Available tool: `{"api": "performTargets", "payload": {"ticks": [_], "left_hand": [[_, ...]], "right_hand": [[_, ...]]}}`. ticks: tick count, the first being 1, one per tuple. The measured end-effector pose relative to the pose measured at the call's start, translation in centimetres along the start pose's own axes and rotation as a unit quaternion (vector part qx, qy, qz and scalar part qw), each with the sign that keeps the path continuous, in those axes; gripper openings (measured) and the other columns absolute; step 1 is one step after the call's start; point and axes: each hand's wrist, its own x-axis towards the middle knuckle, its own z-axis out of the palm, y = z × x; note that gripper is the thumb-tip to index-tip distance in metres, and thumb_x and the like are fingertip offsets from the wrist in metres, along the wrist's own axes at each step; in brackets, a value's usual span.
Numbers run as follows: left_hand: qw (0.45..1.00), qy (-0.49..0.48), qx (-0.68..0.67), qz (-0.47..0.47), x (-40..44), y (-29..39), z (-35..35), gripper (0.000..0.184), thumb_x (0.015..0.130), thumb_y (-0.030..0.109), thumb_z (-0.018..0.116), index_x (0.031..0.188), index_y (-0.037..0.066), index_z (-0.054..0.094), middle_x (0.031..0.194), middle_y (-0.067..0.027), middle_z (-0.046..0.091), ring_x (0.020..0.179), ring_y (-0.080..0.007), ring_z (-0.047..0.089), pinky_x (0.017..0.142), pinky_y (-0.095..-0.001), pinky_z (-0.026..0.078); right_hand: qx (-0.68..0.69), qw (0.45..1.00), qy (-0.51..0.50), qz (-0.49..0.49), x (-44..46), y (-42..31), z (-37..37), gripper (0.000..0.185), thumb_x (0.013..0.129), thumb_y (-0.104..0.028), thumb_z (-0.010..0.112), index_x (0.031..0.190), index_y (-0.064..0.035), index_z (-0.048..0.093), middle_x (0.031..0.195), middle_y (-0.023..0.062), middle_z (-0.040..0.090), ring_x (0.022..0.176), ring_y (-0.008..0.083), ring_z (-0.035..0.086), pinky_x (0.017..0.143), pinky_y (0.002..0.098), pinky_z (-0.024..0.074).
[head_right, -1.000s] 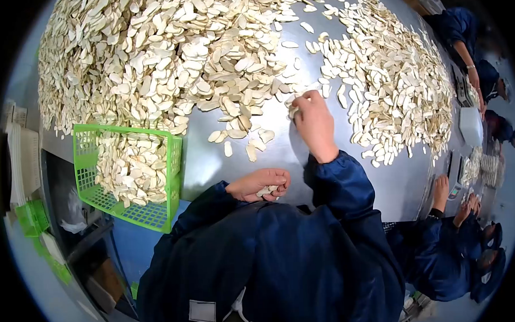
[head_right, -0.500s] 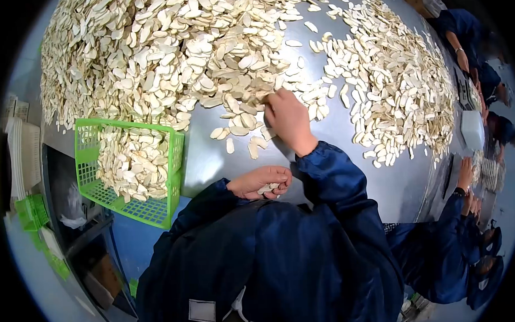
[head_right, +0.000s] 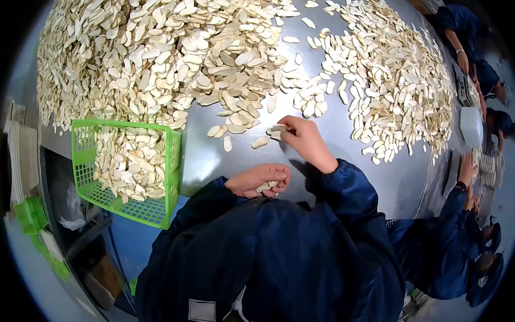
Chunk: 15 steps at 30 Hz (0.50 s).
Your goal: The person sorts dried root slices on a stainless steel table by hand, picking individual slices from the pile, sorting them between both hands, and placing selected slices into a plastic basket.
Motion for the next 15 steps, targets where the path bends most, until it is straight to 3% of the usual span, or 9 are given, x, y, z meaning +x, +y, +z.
{"api": "performTargets", "payload": {"ticks": [4,7,9,11,12,15], "left_hand": [[1.0,-0.003,0.0,-0.002,0.0,-0.1,-0.1,0.014,0.094,0.018,0.052,0.09,0.005,0.052,0.075,-0.0017,0.047,0.061,-0.0057,0.042,0.046,-0.0165,0.032],[1.0,-0.005,0.002,0.003,0.0,0.0,0.1,0.014,0.094,0.018,0.053,0.089,0.005,0.052,0.075,-0.0014,0.047,0.061,-0.0058,0.041,0.046,-0.0165,0.032],[1.0,-0.006,0.0,0.004,-0.1,0.0,0.0,0.014,0.094,0.018,0.053,0.089,0.005,0.052,0.075,-0.0013,0.046,0.061,-0.0058,0.041,0.046,-0.0166,0.032],[1.0,-0.009,-0.005,0.003,0.0,0.0,-0.1,0.014,0.094,0.018,0.053,0.089,0.005,0.052,0.075,-0.0013,0.046,0.061,-0.0059,0.041,0.046,-0.0168,0.032],[1.0,-0.006,-0.003,0.003,0.0,0.0,-0.1,0.014,0.094,0.018,0.053,0.089,0.005,0.052,0.075,-0.0013,0.046,0.061,-0.0059,0.041,0.046,-0.0168,0.032],[1.0,0.002,0.004,0.004,0.0,0.0,0.0,0.014,0.094,0.018,0.053,0.089,0.004,0.052,0.075,-0.0013,0.046,0.06,-0.006,0.04,0.046,-0.0171,0.032]], "right_hand": [[0.272,0.957,-0.005,0.098,-0.4,0.9,-0.8,0.014,0.086,-0.005,0.057,0.097,0.0031,0.061,0.079,0.0039,0.066,0.059,0.0072,0.059,0.047,0.0192,0.0423],[0.257,0.96,-0.01,0.113,-0.7,1.4,-1.5,0.017,0.088,-0.007,0.055,0.102,0.0016,0.059,0.082,0.0042,0.066,0.063,0.0057,0.058,0.052,0.0186,0.0433],[0.067,0.991,0.103,0.053,-1.0,1.5,-1.4,0.02,0.085,-0.008,0.059,0.102,0.0009,0.059,0.079,0.0076,0.064,0.064,0.0153,0.059,0.055,0.0257,0.0451],[-0.127,0.969,0.21,-0.009,-1.5,1.4,-1.3,0.022,0.083,-0.01,0.062,0.103,0.0002,0.059,0.077,0.011,0.062,0.065,0.0248,0.06,0.057,0.0328,0.0469],[-0.17,0.947,0.269,-0.035,-1.8,0.5,-1.1,0.025,0.081,-0.013,0.065,0.102,-0.0024,0.06,0.08,0.014,0.058,0.073,0.0329,0.059,0.064,0.0386,0.0469],[-0.157,0.962,0.218,-0.042,-2.3,-1.1,-0.8,0.023,0.081,-0.014,0.065,0.1,-0.0035,0.06,0.082,0.0131,0.058,0.075,0.0314,0.06,0.063,0.0384,0.0473]]}}
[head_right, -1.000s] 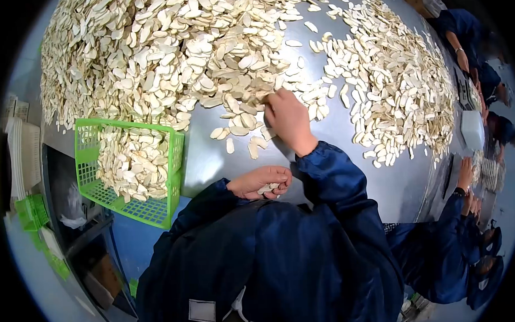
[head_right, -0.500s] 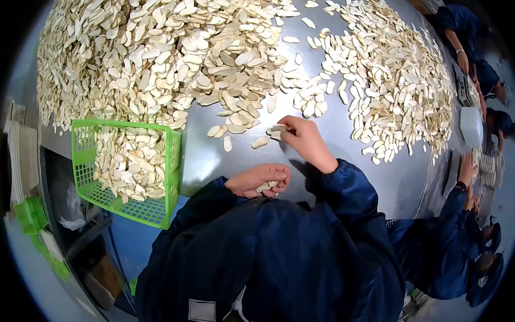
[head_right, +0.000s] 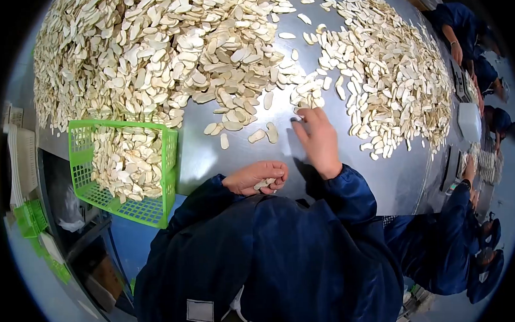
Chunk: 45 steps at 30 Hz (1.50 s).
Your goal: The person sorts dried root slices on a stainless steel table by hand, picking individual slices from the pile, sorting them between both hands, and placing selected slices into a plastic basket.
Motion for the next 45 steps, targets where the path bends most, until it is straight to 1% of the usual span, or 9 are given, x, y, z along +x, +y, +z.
{"api": "performTargets", "payload": {"ticks": [12,14,17,20,23,31,36,39,45], "left_hand": [[1.0,0.016,0.006,0.016,-0.8,-0.5,0.1,0.015,0.095,0.018,0.051,0.09,0.004,0.05,0.076,-0.0024,0.046,0.06,-0.0062,0.04,0.046,-0.017,0.032],[1.0,0.014,-0.001,0.011,-0.9,-0.5,0.0,0.015,0.095,0.018,0.051,0.09,0.004,0.05,0.076,-0.0024,0.046,0.06,-0.0059,0.04,0.046,-0.0168,0.032],[1.0,0.0,-0.015,0.003,-0.8,-0.6,-0.3,0.015,0.095,0.018,0.051,0.09,0.004,0.05,0.077,-0.0024,0.046,0.06,-0.0054,0.04,0.047,-0.0164,0.033],[1.0,-0.001,-0.012,0.005,-0.8,-0.2,0.1,0.015,0.096,0.017,0.05,0.09,0.003,0.05,0.078,-0.0026,0.046,0.061,-0.0056,0.041,0.047,-0.0165,0.033],[1.0,0.016,-0.009,0.005,-0.7,-0.4,0.0,0.015,0.096,0.016,0.049,0.09,0.003,0.051,0.078,-0.003,0.046,0.061,-0.0065,0.042,0.047,-0.017,0.034],[0.998,-0.006,-0.06,-0.011,-0.4,-0.4,-0.8,0.028,0.1,0.03,0.04,0.098,0.004,0.052,0.084,-0.0041,0.054,0.066,-0.009,0.05,0.048,-0.0188,0.038],[0.977,0.042,-0.205,0.042,-0.8,-1.1,-1.1,0.039,0.101,0.035,0.032,0.117,0.006,0.052,0.111,-0.0058,0.06,0.106,-0.02,0.059,0.07,-0.0312,0.052],[0.974,0.09,-0.205,0.032,-1.4,-0.3,0.9,0.035,0.102,0.031,0.033,0.113,0.005,0.052,0.114,-0.0068,0.058,0.107,-0.0205,0.058,0.086,-0.0359,0.051],[0.982,0.012,-0.186,0.044,-2.0,-1.5,-0.9,0.021,0.1,0.024,0.039,0.102,0.007,0.052,0.097,-0.0041,0.054,0.085,-0.0127,0.054,0.065,-0.0234,0.045]], "right_hand": [[0.158,0.964,-0.215,-0.016,-0.4,0.6,2.4,0.018,0.077,-0.008,0.066,0.092,-0.0018,0.058,0.076,0.0115,0.056,0.065,0.0254,0.058,0.057,0.0337,0.0446],[0.355,0.881,-0.296,0.103,0.3,1.8,1.5,0.011,0.082,-0.009,0.063,0.088,-0.0009,0.058,0.071,-0.0004,0.053,0.059,0.0053,0.046,0.053,0.0235,0.0376],[0.599,0.73,-0.272,0.185,2.1,1.3,0.6,0.012,0.082,-0.01,0.063,0.09,-0.0009,0.06,0.069,-0.0024,0.053,0.059,0.0064,0.045,0.053,0.0217,0.0366],[0.335,0.907,-0.243,0.075,3.2,0.2,3.1,0.013,0.083,-0.013,0.061,0.089,-0.0014,0.062,0.071,0.0,0.056,0.061,0.0075,0.049,0.055,0.0222,0.0399],[0.068,0.98,-0.146,-0.113,3.3,-1.6,5.6,0.015,0.082,-0.015,0.06,0.091,-0.0033,0.063,0.08,0.0142,0.062,0.066,0.0283,0.06,0.061,0.0352,0.0478],[0.103,0.969,-0.206,-0.092,3.4,-1.2,2.3,0.015,0.082,-0.014,0.062,0.091,-0.0014,0.061,0.078,0.0139,0.061,0.066,0.0318,0.06,0.06,0.0374,0.0465],[0.175,0.904,-0.373,-0.117,1.1,-5.0,-3.1,0.02,0.08,-0.017,0.066,0.087,0.0008,0.061,0.075,0.0127,0.059,0.064,0.0302,0.058,0.06,0.0361,0.0459],[0.134,0.952,-0.257,-0.099,2.0,-4.7,-1.5,0.016,0.081,-0.013,0.065,0.091,-0.0013,0.063,0.078,0.0113,0.059,0.069,0.0257,0.058,0.061,0.0335,0.0451],[0.007,0.973,-0.144,-0.18,3.9,-4.3,5.4,0.019,0.083,-0.01,0.06,0.102,-0.0079,0.059,0.089,0.0116,0.056,0.076,0.033,0.058,0.065,0.0404,0.0473]]}}
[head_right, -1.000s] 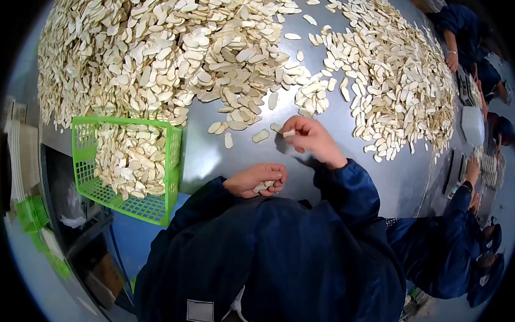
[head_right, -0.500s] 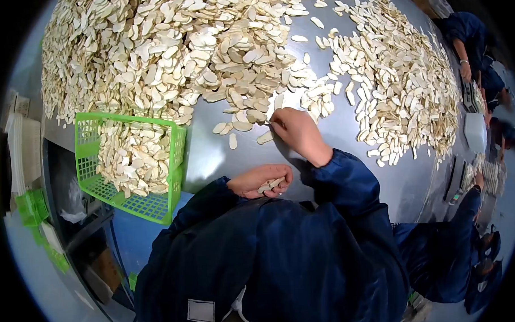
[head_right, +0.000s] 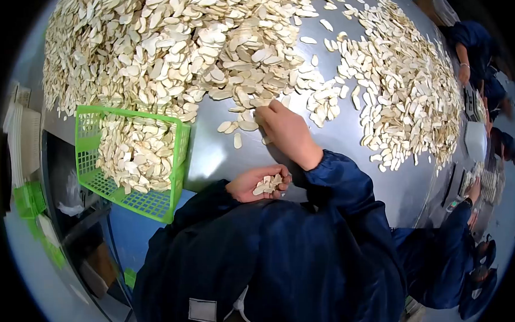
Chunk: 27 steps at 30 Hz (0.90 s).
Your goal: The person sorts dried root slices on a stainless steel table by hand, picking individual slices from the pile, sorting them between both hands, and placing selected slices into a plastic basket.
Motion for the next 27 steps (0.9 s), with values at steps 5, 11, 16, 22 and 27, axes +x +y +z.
{"api": "performTargets", "payload": {"ticks": [5,11,16,22,27], "left_hand": [[0.999,-0.021,0.041,-0.001,0.0,0.0,-0.5,0.023,0.1,0.026,0.039,0.099,0.006,0.052,0.097,-0.0025,0.05,0.08,-0.0104,0.051,0.058,-0.021,0.043],[0.999,-0.046,0.028,0.01,0.3,0.2,-1.0,0.03,0.1,0.031,0.039,0.104,0.006,0.054,0.102,-0.0041,0.057,0.088,-0.0123,0.057,0.064,-0.0219,0.049],[0.999,-0.027,0.039,0.007,0.2,-0.1,-0.5,0.033,0.101,0.034,0.036,0.109,0.006,0.053,0.107,-0.0062,0.058,0.093,-0.0139,0.058,0.073,-0.0258,0.053],[0.996,-0.034,0.082,-0.005,0.0,-0.3,-0.8,0.032,0.101,0.031,0.037,0.107,0.004,0.052,0.1,-0.0055,0.053,0.083,-0.0117,0.051,0.053,-0.0202,0.042],[0.995,-0.049,0.084,-0.011,0.2,-0.3,-0.9,0.03,0.101,0.029,0.038,0.105,0.003,0.052,0.098,-0.0057,0.052,0.08,-0.0116,0.047,0.048,-0.016,0.037]], "right_hand": [[-0.012,1.0,0.0,0.003,-0.3,0.7,1.1,0.011,0.082,-0.01,0.06,0.092,-0.0059,0.057,0.087,0.0118,0.056,0.076,0.0331,0.058,0.063,0.0395,0.0473],[0.265,0.944,-0.176,0.092,-2.1,-0.1,-4.1,0.011,0.079,-0.01,0.062,0.087,-0.0016,0.061,0.071,0.0077,0.057,0.065,0.0171,0.056,0.06,0.0297,0.045],[0.23,0.957,-0.141,0.105,-0.4,-1.4,-3.3,0.018,0.079,-0.014,0.065,0.09,0.0,0.063,0.07,0.0089,0.058,0.061,0.0155,0.053,0.058,0.029,0.0432],[-0.066,0.995,0.016,0.067,1.9,-1.6,2.2,0.023,0.081,-0.026,0.062,0.081,-0.003,0.062,0.078,0.0128,0.062,0.069,0.0334,0.06,0.06,0.0406,0.0473],[0.074,0.994,-0.028,0.074,1.0,0.2,0.6,0.019,0.08,-0.02,0.062,0.083,-0.0014,0.063,0.073,0.012,0.062,0.06,0.0291,0.059,0.056,0.037,0.046]]}}
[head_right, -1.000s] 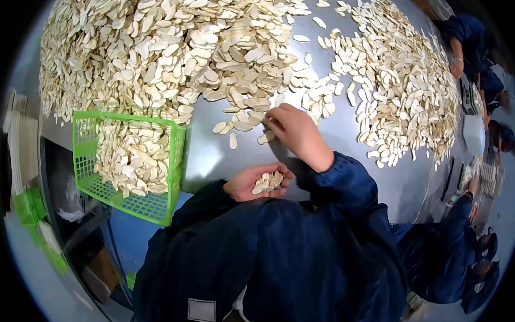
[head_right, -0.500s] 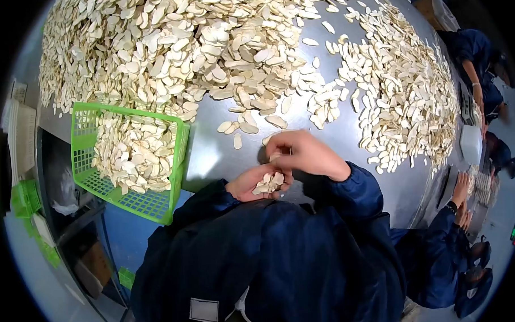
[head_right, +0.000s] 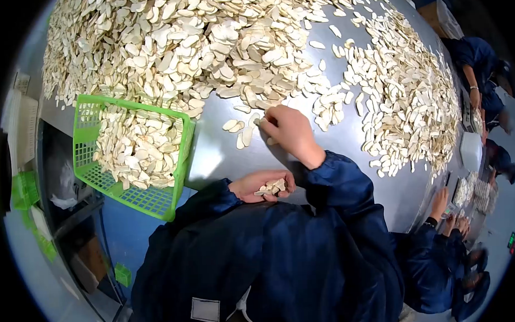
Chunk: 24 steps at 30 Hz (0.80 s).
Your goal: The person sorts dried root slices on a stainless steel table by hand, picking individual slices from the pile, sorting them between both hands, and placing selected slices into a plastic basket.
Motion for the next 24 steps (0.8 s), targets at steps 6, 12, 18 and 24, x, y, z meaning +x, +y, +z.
{"api": "performTargets", "payload": {"ticks": [6,12,18,24], "left_hand": [[1.0,0.005,0.014,-0.004,0.2,0.2,0.2,0.031,0.1,0.029,0.039,0.101,0.001,0.054,0.095,-0.0053,0.052,0.078,-0.0109,0.047,0.047,-0.0157,0.036],[1.0,0.01,0.024,0.002,0.1,0.3,0.6,0.031,0.1,0.029,0.04,0.101,0.001,0.053,0.093,-0.0052,0.052,0.077,-0.0104,0.047,0.047,-0.0157,0.036],[1.0,0.005,0.017,0.0,0.1,0.3,0.5,0.03,0.1,0.028,0.04,0.101,0.002,0.053,0.092,-0.0053,0.052,0.077,-0.0103,0.047,0.046,-0.0155,0.036],[1.0,0.013,0.012,0.006,0.0,0.2,0.6,0.028,0.1,0.027,0.04,0.101,0.002,0.053,0.092,-0.0052,0.052,0.077,-0.0103,0.049,0.046,-0.0155,0.037]], "right_hand": [[0.103,0.991,-0.02,0.078,-2.0,1.3,-3.1,0.018,0.08,-0.01,0.062,0.094,0.0004,0.064,0.063,0.0114,0.059,0.053,0.0175,0.053,0.053,0.0317,0.0426],[-0.174,0.979,0.103,0.023,-2.6,0.6,-3.2,0.01,0.079,-0.015,0.065,0.084,-0.0058,0.064,0.08,0.0103,0.057,0.071,0.0315,0.06,0.059,0.0406,0.048],[-0.132,0.981,0.143,-0.022,-0.3,-0.1,-0.6,0.014,0.08,-0.018,0.065,0.087,-0.0071,0.062,0.079,0.0099,0.056,0.071,0.0296,0.06,0.059,0.0389,0.0488],[-0.118,0.992,0.011,-0.039,-0.6,0.6,-0.9,0.015,0.077,-0.02,0.066,0.084,-0.0084,0.062,0.079,0.0089,0.058,0.072,0.0305,0.06,0.06,0.039,0.0484]]}}
